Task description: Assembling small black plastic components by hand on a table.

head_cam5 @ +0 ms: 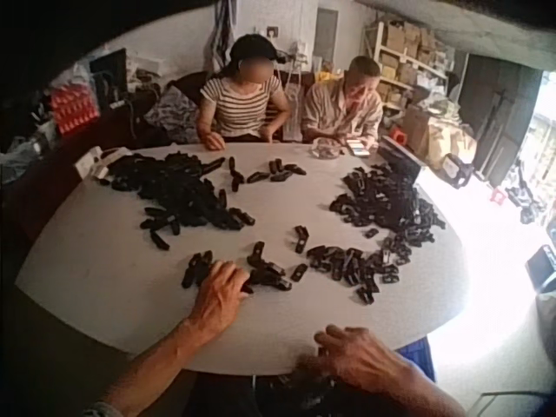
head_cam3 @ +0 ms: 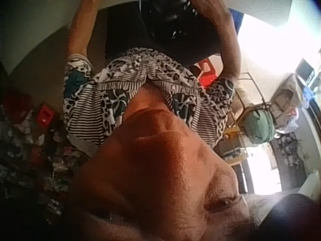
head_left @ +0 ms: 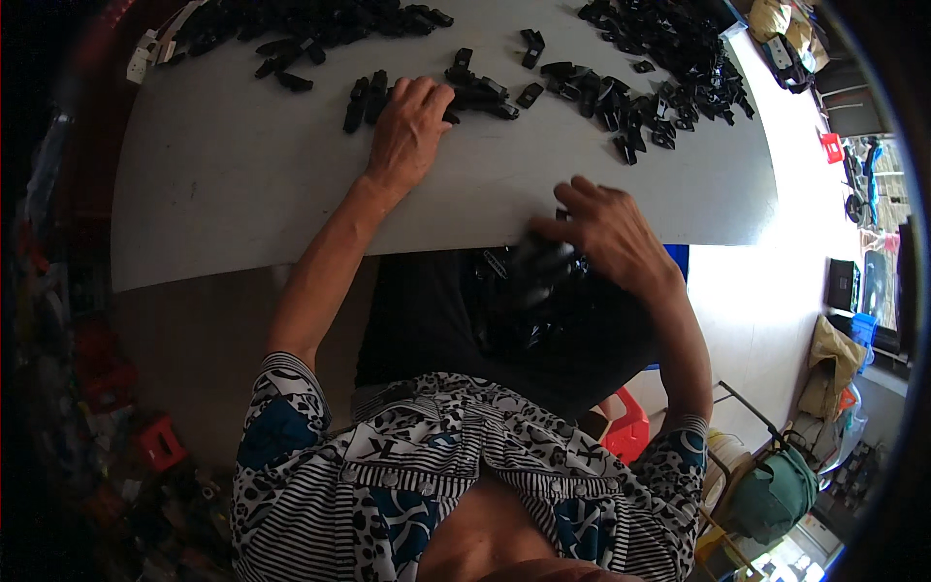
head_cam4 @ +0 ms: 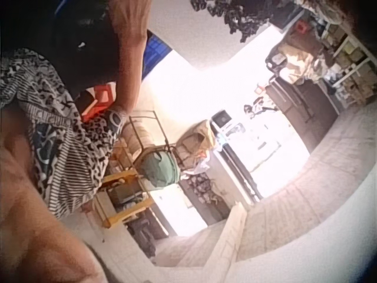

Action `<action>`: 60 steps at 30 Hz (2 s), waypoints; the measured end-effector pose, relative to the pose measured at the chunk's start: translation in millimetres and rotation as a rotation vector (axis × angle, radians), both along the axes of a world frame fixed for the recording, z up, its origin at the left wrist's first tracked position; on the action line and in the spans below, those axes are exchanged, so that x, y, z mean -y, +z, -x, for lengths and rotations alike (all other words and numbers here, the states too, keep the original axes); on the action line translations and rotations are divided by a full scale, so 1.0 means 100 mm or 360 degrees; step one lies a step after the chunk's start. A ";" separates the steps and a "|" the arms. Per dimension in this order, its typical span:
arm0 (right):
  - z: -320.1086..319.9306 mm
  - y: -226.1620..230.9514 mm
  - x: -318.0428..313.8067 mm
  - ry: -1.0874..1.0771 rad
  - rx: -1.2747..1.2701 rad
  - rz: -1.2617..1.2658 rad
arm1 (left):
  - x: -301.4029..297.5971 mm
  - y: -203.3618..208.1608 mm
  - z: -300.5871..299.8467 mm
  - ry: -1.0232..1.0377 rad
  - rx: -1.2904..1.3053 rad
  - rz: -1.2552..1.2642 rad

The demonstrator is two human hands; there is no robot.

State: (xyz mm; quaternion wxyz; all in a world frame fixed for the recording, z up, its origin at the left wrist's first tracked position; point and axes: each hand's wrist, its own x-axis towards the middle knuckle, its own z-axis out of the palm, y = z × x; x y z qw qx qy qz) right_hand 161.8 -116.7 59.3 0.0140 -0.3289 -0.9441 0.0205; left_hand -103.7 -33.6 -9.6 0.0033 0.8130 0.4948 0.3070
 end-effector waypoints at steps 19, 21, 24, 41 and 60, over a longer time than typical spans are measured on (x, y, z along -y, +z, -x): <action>-0.13 -0.71 -0.31 -0.0623 -0.2538 0.1784 | -0.09 0.00 -0.01 -0.0002 -0.0138 -0.0447; -0.21 -0.77 -0.28 -0.0608 -0.2444 0.1600 | -0.12 0.00 -0.07 0.0049 0.0010 -0.0473; -0.17 -0.72 -0.28 -0.0739 -0.1892 0.1166 | -0.09 0.01 0.01 0.0026 0.0613 0.0062; 0.06 -0.45 -0.22 -0.0526 -0.1248 0.0166 | 0.51 -0.01 -0.57 -0.0204 0.0481 0.0360; 0.06 -0.38 -0.22 -0.0432 -0.0718 -0.0137 | 0.55 0.00 -0.58 -0.0238 0.0454 0.0296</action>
